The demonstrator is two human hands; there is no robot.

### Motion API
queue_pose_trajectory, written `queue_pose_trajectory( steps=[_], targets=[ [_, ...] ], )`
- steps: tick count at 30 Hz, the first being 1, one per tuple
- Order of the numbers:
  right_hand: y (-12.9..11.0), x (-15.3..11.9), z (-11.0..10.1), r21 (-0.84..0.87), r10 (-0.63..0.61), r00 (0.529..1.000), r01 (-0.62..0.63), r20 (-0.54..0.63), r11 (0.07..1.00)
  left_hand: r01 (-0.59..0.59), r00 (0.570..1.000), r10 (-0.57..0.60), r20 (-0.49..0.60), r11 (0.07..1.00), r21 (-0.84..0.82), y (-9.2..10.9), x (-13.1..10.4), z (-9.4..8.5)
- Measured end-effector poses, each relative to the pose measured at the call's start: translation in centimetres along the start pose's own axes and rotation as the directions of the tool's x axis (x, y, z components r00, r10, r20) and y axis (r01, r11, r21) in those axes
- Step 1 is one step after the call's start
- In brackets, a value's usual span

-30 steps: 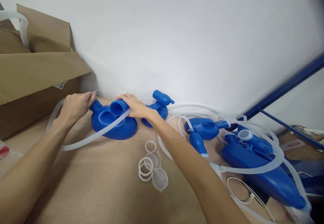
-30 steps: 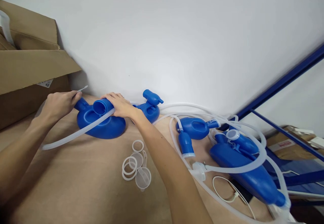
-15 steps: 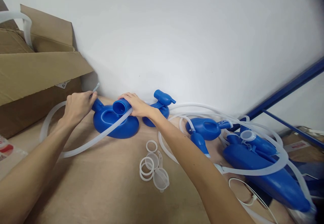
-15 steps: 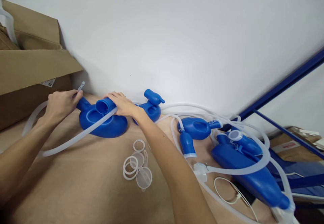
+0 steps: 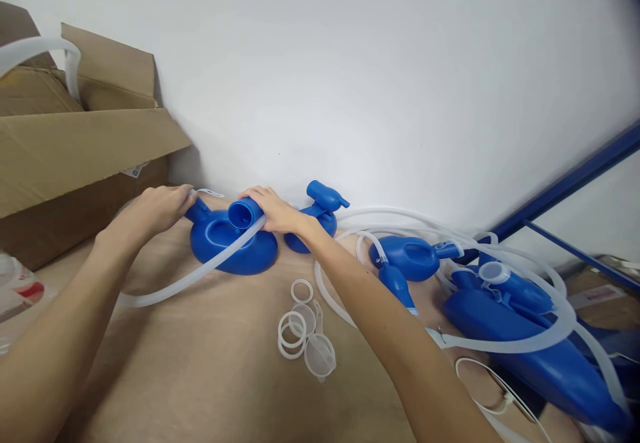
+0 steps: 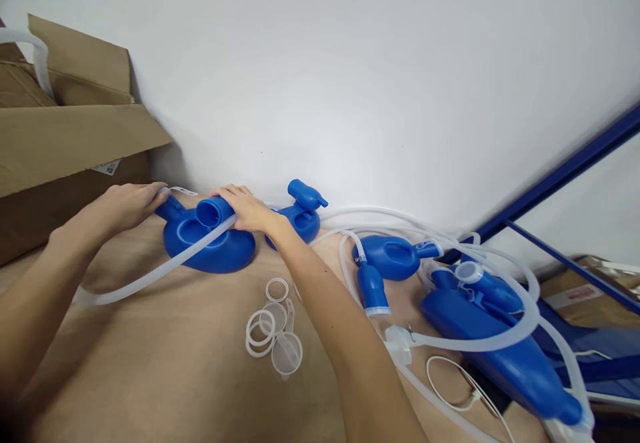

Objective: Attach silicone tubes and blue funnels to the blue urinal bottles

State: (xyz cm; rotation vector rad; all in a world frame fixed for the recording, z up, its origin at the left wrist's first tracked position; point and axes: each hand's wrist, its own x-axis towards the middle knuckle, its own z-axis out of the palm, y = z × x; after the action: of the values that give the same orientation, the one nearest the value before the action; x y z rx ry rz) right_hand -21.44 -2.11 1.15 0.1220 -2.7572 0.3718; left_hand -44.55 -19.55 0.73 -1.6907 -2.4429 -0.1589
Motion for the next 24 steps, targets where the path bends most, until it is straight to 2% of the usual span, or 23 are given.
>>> queue_pose_trajectory(
  steps=[11,17,21,24],
  targets=[
    [-0.1,0.0,-0.1,0.0,-0.015,1.0,0.015,-0.008,1.0,0.034,0.999,-0.032,-0.039,0.997,0.064,0.5,-0.1,0.4],
    [-0.1,0.0,-0.3,0.004,-0.015,1.0,0.015,-0.011,1.0,0.089,0.994,-0.09,-0.068,0.996,-0.023,0.6,-0.1,0.1],
    [-0.1,0.1,-0.3,-0.002,-0.031,1.0,0.031,0.0,1.0,0.203,0.967,-0.217,-0.131,0.973,-0.114,-0.3,0.0,0.5],
    [-0.1,0.2,-0.4,0.002,-0.025,1.0,0.025,0.013,1.0,0.201,0.952,-0.238,-0.194,0.961,-0.191,-0.6,-0.3,0.6]
  ],
)
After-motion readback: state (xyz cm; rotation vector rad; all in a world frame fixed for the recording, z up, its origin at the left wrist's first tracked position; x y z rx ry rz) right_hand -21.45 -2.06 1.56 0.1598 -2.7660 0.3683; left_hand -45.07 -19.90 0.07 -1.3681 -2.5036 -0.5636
